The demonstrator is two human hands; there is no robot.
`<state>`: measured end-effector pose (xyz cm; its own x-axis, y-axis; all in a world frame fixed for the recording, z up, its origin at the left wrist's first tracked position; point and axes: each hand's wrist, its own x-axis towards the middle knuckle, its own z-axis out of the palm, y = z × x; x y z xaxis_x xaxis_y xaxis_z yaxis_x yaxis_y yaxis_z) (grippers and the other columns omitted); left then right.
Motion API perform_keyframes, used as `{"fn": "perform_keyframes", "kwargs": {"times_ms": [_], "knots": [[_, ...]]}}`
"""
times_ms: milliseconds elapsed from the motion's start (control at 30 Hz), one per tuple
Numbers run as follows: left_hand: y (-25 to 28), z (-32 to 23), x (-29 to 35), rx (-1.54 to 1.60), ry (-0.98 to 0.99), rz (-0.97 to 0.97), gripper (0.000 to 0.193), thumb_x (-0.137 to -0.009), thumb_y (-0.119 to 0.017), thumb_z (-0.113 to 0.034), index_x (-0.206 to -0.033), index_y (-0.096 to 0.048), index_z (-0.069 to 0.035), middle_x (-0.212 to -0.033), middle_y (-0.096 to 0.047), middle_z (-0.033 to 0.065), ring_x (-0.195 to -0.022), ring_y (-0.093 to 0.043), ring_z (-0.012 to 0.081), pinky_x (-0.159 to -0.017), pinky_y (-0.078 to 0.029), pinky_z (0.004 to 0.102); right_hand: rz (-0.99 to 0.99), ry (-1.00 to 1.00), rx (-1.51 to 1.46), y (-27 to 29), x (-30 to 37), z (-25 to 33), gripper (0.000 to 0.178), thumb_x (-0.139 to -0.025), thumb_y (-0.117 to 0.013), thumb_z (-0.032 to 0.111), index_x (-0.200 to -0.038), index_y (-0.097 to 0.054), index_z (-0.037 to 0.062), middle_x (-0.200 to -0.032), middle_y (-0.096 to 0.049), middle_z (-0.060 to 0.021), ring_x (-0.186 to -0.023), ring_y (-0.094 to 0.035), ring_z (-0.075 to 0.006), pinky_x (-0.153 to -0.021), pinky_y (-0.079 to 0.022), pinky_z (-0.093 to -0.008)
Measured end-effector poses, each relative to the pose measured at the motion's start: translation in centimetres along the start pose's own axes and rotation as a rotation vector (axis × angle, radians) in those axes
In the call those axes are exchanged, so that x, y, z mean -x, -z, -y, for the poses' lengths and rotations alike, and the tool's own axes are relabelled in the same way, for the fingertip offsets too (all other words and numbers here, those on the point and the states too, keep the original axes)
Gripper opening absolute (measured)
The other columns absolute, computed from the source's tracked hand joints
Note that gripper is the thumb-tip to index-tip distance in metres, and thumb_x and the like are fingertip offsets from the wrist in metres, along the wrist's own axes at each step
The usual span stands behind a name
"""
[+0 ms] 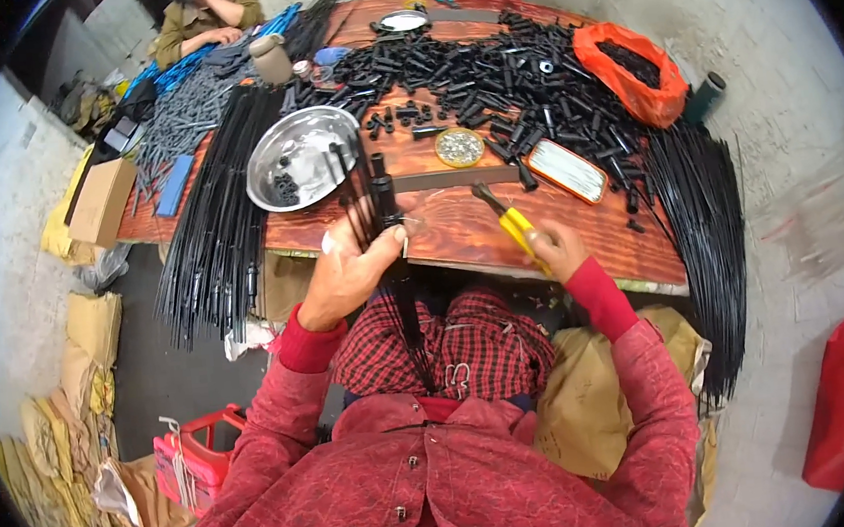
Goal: Assembling black spokes into a central metal frame component using pliers.
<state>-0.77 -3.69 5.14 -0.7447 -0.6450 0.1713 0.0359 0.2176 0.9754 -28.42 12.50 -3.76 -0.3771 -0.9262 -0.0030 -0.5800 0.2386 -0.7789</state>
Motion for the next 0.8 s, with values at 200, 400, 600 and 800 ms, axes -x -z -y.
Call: {"fn": "perform_keyframes", "kwargs": {"times_ms": [200, 400, 600, 800], "knots": [[0.1, -0.6, 0.6, -0.115, -0.064, -0.013, 0.017, -0.091, -0.060, -0.010, -0.103, -0.063, 0.002, -0.087, -0.065, 0.0015, -0.079, -0.056, 0.0082, -0.073, -0.047, 0.0254, 0.419, -0.042, -0.504, 1.7, 2.2, 12.2, 0.025, -0.093, -0.057, 0.022, -0.103, -0.062, -0.0005, -0.088, -0.066, -0.0069, -0.073, -0.064, -0.0135, -0.066, -0.051, -0.0281], [-0.1, -0.8, 0.9, -0.163, -0.133, -0.068, 0.014, -0.091, -0.059, -0.010, -0.100, -0.062, 0.001, -0.084, -0.066, 0.0031, -0.078, -0.058, 0.0090, -0.073, -0.048, 0.0263, 0.141, 0.378, 0.207, 3.3, 2.7, 14.6, 0.032, -0.077, -0.062, 0.002, -0.109, -0.063, 0.0043, -0.104, -0.065, -0.0119, -0.092, -0.063, -0.0302, -0.078, -0.050, -0.0368], [-0.6, -0.9, 1.1, -0.088, -0.110, -0.085, 0.015, -0.090, -0.059, -0.009, -0.101, -0.060, 0.000, -0.083, -0.064, 0.0007, -0.074, -0.055, 0.0075, -0.069, -0.046, 0.0248, 0.060, 0.490, 0.472, 4.4, 3.7, 16.4, 0.041, -0.074, -0.062, 0.001, -0.114, -0.063, 0.0076, -0.115, -0.062, -0.0122, -0.098, -0.061, -0.0336, -0.082, -0.049, -0.0395], [-1.3, -0.4, 0.8, 0.008, -0.073, -0.128, 0.022, -0.086, -0.063, -0.010, -0.105, -0.063, 0.000, -0.081, -0.064, 0.0024, -0.072, -0.057, 0.0085, -0.066, -0.047, 0.0267, -0.078, 0.556, 0.661, 4.6, 4.0, 17.5, 0.041, -0.072, -0.064, 0.002, -0.112, -0.065, 0.0095, -0.115, -0.061, -0.0119, -0.098, -0.060, -0.0324, -0.081, -0.048, -0.0393]]}}
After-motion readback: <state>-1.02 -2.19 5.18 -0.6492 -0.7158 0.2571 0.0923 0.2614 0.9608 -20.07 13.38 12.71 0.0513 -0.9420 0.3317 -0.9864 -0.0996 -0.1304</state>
